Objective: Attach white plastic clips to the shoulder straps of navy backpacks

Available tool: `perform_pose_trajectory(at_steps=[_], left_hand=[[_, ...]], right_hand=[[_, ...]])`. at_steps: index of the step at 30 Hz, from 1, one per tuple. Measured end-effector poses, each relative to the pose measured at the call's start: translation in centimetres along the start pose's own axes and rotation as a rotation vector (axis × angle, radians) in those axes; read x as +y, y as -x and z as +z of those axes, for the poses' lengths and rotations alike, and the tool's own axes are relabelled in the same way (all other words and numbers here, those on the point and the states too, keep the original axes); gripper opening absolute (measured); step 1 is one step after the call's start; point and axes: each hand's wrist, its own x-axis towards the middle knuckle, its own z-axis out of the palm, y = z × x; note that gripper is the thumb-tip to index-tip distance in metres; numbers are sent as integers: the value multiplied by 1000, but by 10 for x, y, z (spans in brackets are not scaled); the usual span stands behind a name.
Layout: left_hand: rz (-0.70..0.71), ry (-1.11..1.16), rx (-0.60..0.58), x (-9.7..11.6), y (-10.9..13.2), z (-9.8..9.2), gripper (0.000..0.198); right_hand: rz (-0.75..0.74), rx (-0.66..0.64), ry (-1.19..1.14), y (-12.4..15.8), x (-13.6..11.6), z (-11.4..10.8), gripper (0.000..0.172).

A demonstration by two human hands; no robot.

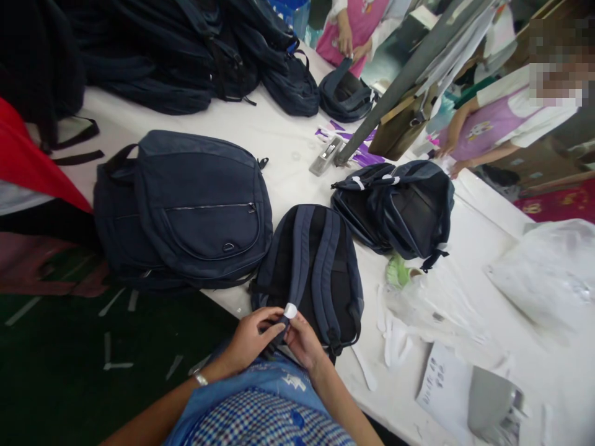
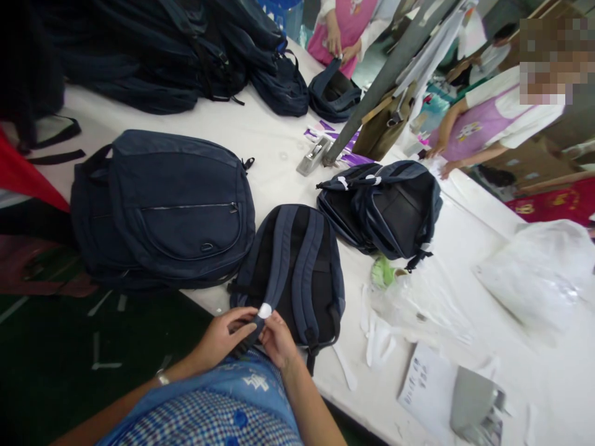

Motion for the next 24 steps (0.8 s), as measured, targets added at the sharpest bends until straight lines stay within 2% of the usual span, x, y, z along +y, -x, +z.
perform_pose_trajectory(at_steps=[2,3,5,7,10,13,16,18,21,24], left_hand=[[-133,198,-24,-1,1,0,38],[-196,273,7,-2,1,-1,39],[-299,354,89,-6,-2,-3,42],[-376,392,85,-9,-9,-3,46],[-460,430,-39,-6,-28,2,54],[-489,411,-50,3,-53,6,58],[-448,241,-85,12,-71,2,62],[-376,-32,-69,16,-74,-2,66],[-182,-515,137,17,-65,-3,58],[96,-829,363,7,-49,6,44]], right_hand=[[90,3,-157,1,-4,-14,19],[126,1,-238,2,-7,-20,19],[183,-5,-365,6,-12,-30,19],[213,-9,-399,12,-17,-34,19],[213,15,-289,18,-21,-28,19],[165,3,-43,17,-21,-14,20],[80,-9,262,2,-15,1,32],[33,51,471,-13,-9,9,40],[39,159,789,-29,0,13,41],[37,93,1005,-21,0,8,41]])
